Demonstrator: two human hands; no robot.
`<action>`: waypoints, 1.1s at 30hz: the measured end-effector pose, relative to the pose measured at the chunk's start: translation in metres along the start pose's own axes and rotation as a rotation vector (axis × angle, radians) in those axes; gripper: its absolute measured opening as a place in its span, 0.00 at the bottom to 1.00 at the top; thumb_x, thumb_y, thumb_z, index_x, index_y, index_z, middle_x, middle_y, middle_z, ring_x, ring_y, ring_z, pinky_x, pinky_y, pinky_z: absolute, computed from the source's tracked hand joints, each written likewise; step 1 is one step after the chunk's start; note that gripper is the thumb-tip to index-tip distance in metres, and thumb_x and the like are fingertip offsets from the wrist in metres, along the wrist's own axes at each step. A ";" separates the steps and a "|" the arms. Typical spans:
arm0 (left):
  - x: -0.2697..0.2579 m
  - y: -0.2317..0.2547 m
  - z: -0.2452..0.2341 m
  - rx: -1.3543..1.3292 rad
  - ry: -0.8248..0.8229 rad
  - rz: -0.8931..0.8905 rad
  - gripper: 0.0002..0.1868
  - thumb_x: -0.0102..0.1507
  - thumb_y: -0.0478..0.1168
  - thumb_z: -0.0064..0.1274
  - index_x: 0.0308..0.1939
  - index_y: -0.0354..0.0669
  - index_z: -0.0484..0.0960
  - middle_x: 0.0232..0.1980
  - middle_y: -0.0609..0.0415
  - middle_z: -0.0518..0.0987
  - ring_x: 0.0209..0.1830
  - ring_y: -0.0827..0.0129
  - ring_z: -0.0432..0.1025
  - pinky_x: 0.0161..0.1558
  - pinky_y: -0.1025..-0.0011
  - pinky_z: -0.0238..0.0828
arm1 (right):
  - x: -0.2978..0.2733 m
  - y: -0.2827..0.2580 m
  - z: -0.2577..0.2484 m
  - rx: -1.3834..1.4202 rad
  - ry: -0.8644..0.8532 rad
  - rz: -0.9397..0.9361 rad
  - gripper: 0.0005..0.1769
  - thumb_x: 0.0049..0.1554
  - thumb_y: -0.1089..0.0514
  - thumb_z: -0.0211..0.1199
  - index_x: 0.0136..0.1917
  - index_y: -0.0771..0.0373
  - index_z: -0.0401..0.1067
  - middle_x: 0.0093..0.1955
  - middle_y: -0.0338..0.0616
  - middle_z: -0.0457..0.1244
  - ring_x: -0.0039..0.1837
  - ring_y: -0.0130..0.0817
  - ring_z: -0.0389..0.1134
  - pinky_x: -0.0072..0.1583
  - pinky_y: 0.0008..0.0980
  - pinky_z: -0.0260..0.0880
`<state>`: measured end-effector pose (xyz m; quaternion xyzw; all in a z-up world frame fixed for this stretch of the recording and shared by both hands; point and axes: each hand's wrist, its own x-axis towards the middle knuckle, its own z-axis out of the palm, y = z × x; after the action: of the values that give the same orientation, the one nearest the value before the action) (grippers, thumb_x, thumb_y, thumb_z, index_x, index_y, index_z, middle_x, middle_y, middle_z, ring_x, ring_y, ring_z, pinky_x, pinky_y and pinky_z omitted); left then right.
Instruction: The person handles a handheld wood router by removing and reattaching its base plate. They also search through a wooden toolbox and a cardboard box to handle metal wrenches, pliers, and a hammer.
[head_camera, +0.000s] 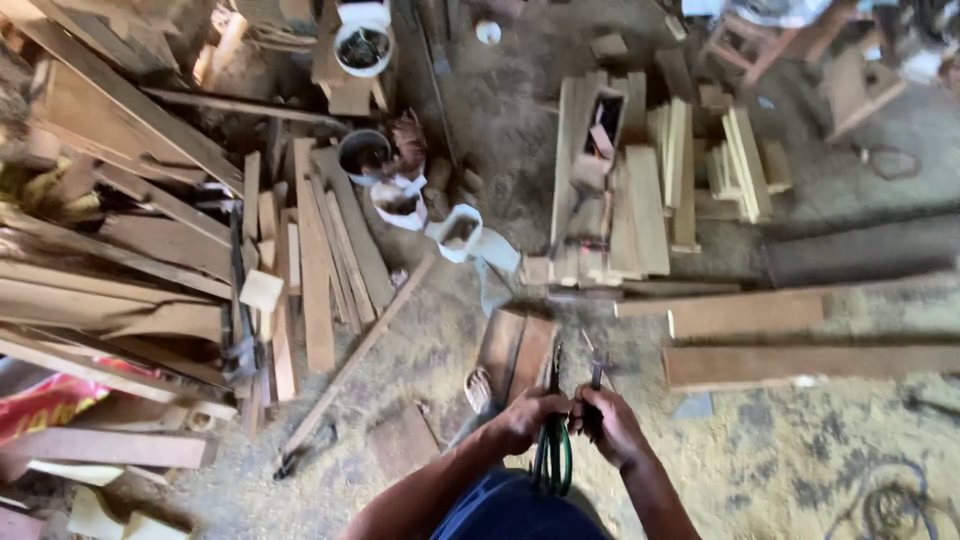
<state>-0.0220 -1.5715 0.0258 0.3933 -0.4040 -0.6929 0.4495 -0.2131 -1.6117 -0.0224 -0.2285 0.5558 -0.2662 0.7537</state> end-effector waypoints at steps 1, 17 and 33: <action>0.011 0.017 -0.024 0.327 -0.213 0.314 0.29 0.76 0.58 0.30 0.38 0.41 0.78 0.39 0.52 0.80 0.37 0.67 0.76 0.42 0.70 0.73 | 0.018 -0.014 0.004 0.009 -0.060 -0.033 0.12 0.65 0.59 0.53 0.47 0.71 0.70 0.39 0.55 0.64 0.37 0.47 0.65 0.40 0.41 0.68; 0.274 0.152 -0.209 -0.628 0.499 -0.095 0.11 0.63 0.34 0.57 0.49 0.34 0.82 0.36 0.45 0.83 0.34 0.63 0.76 0.39 0.70 0.74 | 0.201 -0.328 0.245 -0.311 -0.067 -0.097 0.17 0.58 0.49 0.62 0.51 0.65 0.77 0.40 0.48 0.68 0.40 0.39 0.72 0.37 0.35 0.69; 0.745 0.230 -0.488 0.091 0.419 0.056 0.15 0.50 0.26 0.50 0.36 0.38 0.87 0.37 0.49 0.78 0.38 0.63 0.73 0.46 0.58 0.76 | 0.717 -0.586 0.304 -0.504 -0.121 -0.043 0.44 0.53 0.40 0.76 0.65 0.76 0.63 0.54 0.61 0.64 0.56 0.46 0.68 0.57 0.47 0.71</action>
<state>0.2778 -2.4346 -0.0770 0.5371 -0.3436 -0.5642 0.5245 0.1647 -2.5083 -0.0759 -0.4362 0.5536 -0.1213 0.6989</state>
